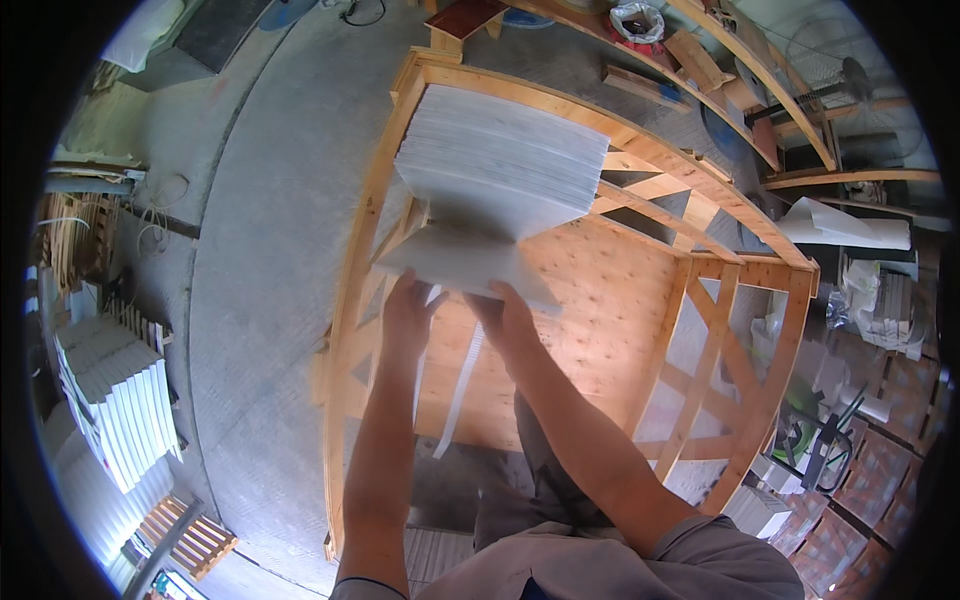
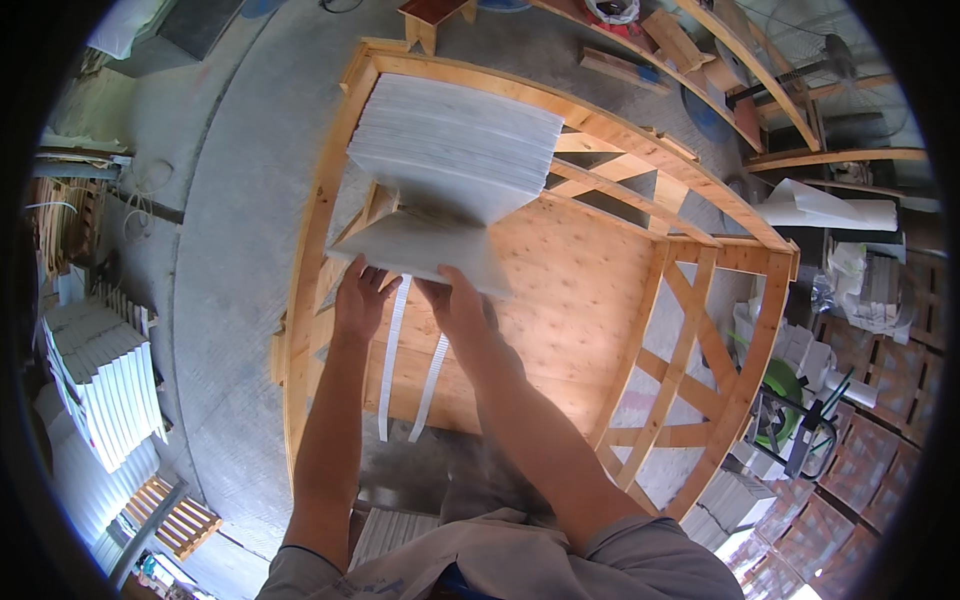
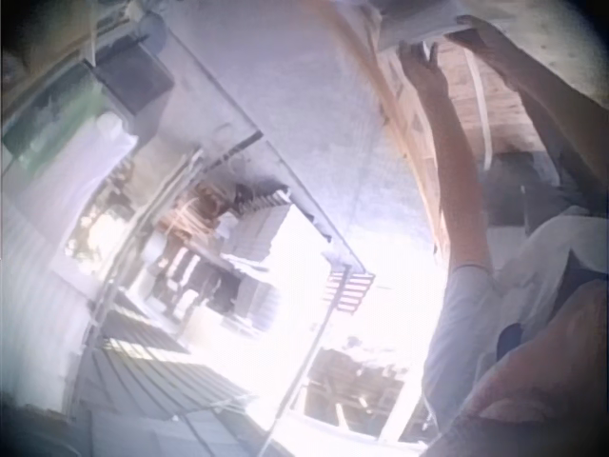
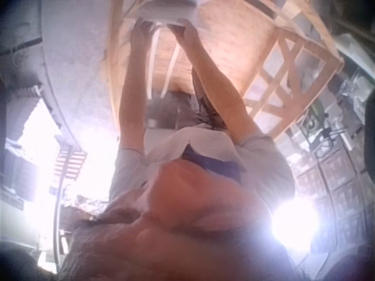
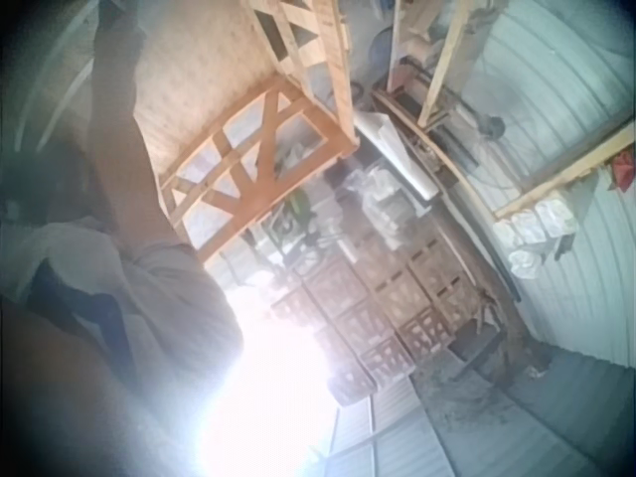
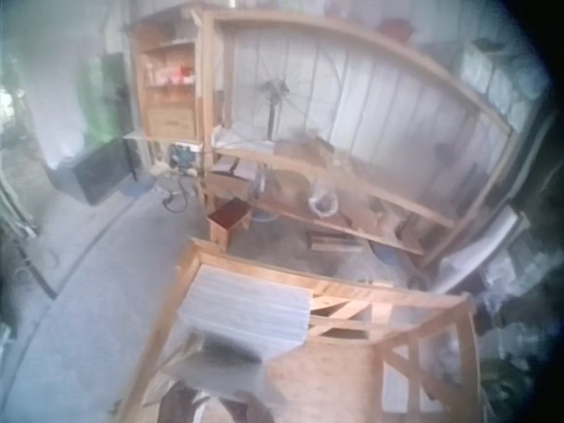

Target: The person repeatedly picks up white rectangular panels from a stack and places them into the gaps of a wooden frame on the floor. The person handles one panel at a time, aligning it within the frame before moving to the next panel.

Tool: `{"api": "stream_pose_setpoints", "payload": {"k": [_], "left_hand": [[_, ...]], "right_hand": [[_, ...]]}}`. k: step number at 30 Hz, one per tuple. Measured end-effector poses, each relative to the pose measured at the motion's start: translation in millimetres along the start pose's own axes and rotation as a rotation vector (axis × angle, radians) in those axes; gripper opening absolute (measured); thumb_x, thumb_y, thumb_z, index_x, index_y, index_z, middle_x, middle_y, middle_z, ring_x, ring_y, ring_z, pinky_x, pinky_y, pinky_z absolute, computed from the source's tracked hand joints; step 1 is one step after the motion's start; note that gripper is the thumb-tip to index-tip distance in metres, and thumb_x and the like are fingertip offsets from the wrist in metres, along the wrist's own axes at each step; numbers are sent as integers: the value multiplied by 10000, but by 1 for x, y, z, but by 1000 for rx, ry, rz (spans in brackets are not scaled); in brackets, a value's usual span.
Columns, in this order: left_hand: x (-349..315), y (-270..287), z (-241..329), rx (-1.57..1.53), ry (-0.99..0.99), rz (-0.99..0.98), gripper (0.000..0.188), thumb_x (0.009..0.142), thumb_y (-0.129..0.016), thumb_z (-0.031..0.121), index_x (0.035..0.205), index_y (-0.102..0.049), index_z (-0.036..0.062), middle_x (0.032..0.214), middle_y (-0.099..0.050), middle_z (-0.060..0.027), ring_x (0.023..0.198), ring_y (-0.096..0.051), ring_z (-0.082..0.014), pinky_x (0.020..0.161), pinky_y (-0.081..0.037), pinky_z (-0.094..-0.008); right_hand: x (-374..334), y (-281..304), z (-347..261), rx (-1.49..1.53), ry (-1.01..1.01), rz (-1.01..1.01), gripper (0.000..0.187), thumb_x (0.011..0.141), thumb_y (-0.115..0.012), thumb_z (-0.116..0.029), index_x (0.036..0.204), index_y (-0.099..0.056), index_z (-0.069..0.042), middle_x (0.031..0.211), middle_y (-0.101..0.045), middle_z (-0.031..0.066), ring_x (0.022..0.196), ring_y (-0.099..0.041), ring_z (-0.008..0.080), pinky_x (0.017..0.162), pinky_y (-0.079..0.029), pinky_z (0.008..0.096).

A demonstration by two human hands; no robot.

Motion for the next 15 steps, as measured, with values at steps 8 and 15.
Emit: {"api": "stream_pose_setpoints", "payload": {"k": [8,15], "left_hand": [[-86,67,-88,59,257,192,467,876,-527,215,1258,-403,-22,1179,-543,-167,1020,-580,-322,794,-505,-413],[-186,137,-142,202,390,329,377,880,-508,209,1177,-452,-18,1095,-557,-164,899,-623,-304,681,-525,-391]], "right_hand": [[64,-25,-52,-131,-87,-132,257,836,-526,-49,1056,-514,84,1091,-557,241,1092,-521,358,939,-460,471],[96,-48,-82,-241,-79,-148,231,811,-463,20,1011,-428,131,1182,-453,324,1147,-466,414,1007,-410,498]]}}
Point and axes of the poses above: each hand's wrist, its own x-axis towards the middle knuckle, its own y-axis out of the back of the hand, z = x × y, the point moved 2 cm from there along x, towards the middle knuckle
